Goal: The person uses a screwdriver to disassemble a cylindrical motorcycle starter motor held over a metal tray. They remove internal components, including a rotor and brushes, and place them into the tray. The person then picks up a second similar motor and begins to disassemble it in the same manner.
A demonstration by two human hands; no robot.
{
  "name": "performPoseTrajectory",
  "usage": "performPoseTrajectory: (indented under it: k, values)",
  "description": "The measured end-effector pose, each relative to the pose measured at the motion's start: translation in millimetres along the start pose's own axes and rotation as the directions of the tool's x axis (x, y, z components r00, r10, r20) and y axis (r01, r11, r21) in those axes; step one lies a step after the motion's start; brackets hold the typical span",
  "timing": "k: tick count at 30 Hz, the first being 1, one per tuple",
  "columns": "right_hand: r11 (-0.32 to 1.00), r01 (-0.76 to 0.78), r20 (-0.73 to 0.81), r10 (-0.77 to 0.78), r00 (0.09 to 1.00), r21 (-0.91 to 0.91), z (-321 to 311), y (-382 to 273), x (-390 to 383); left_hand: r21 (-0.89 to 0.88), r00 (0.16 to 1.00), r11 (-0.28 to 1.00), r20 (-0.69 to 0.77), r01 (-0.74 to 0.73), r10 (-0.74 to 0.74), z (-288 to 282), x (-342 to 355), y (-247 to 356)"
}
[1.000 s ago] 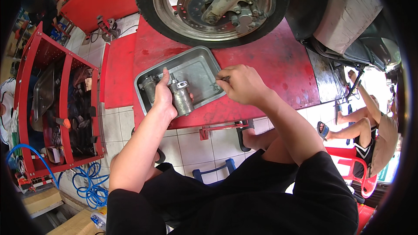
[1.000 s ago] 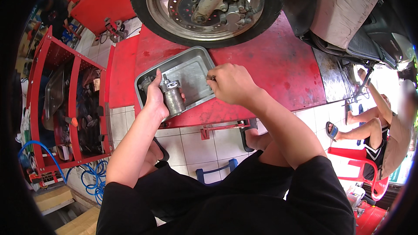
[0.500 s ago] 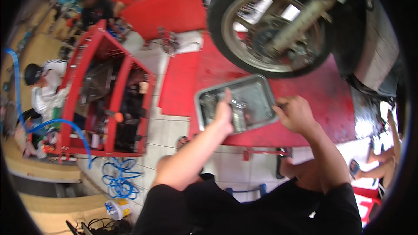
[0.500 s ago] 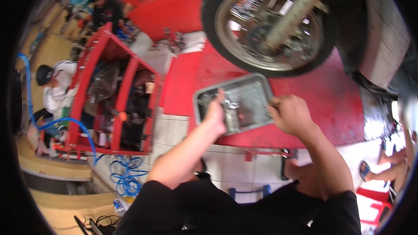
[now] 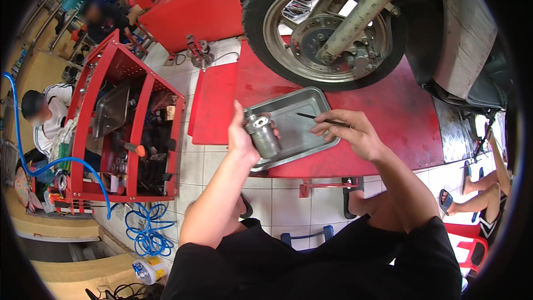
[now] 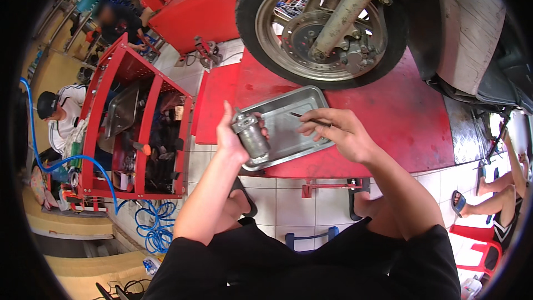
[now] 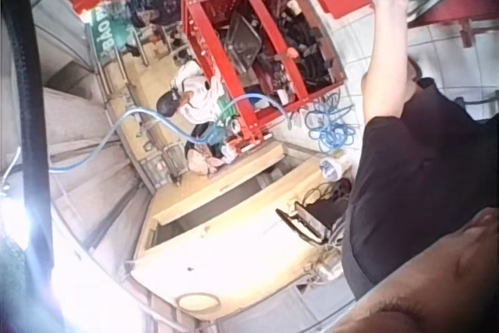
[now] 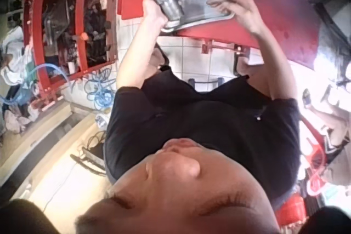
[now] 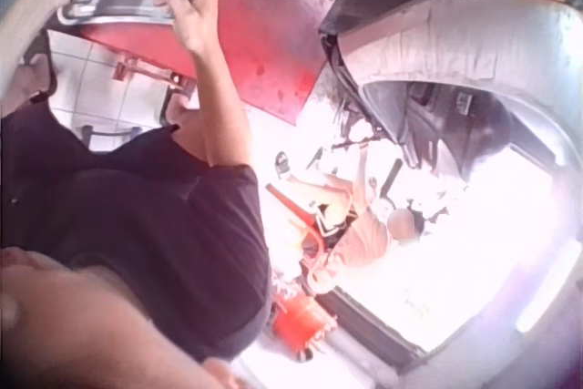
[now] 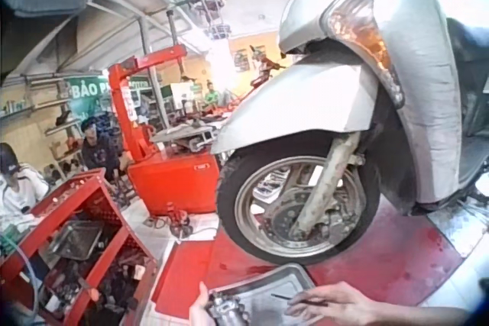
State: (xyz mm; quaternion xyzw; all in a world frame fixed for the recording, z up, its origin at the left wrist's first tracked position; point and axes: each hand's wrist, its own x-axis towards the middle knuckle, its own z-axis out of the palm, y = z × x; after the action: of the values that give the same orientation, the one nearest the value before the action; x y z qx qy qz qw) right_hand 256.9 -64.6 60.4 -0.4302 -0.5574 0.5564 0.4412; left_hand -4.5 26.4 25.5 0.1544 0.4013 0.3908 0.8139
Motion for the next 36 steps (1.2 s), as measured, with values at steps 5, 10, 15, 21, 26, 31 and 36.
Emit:
performPoseTrajectory:
  k: [5, 10, 15, 21, 26, 31, 36]
  values:
    - [0.976, -0.057, 0.123, 0.032, 0.992, 0.210, 13.1, 5.4, -0.5, 0.303, 0.921, 0.874, 0.212, -0.381, 0.328, -5.8, -16.9, -1.4]
    - [0.984, -0.155, 0.028, 0.153, 0.988, 0.082, 40.7, 15.4, 9.3, 0.536, 0.796, 0.588, 0.402, -0.606, 0.453, -24.2, -21.7, -1.9]
    - [0.959, -0.213, 0.049, 0.208, 0.977, 0.188, 42.5, 18.1, 24.0, 0.417, 0.969, 0.879, 0.178, -0.230, 0.169, -27.7, -22.5, -11.3]
    - [0.982, -0.106, 0.052, 0.115, 0.992, -0.154, 48.6, 24.9, 25.4, 0.298, 0.987, 0.947, 0.068, 0.118, -0.144, -20.8, -18.9, -25.4]
    - [0.894, -0.167, -0.049, 0.161, 0.986, -0.416, 59.7, 11.2, 23.0, 0.614, 0.954, 0.755, 0.296, -0.230, 0.049, -17.7, -23.5, -43.4]
    - [0.838, 0.016, 0.040, 0.007, 0.999, -0.545, 56.8, 6.3, 11.5, 0.679, 0.864, 0.557, 0.476, -0.478, 0.162, -13.2, -25.3, -58.7]
    - [0.772, 0.146, 0.090, -0.114, 0.989, -0.619, 52.7, 4.3, -0.2, 0.640, 0.868, 0.698, 0.494, -0.322, -0.053, -17.5, -15.8, -61.2]
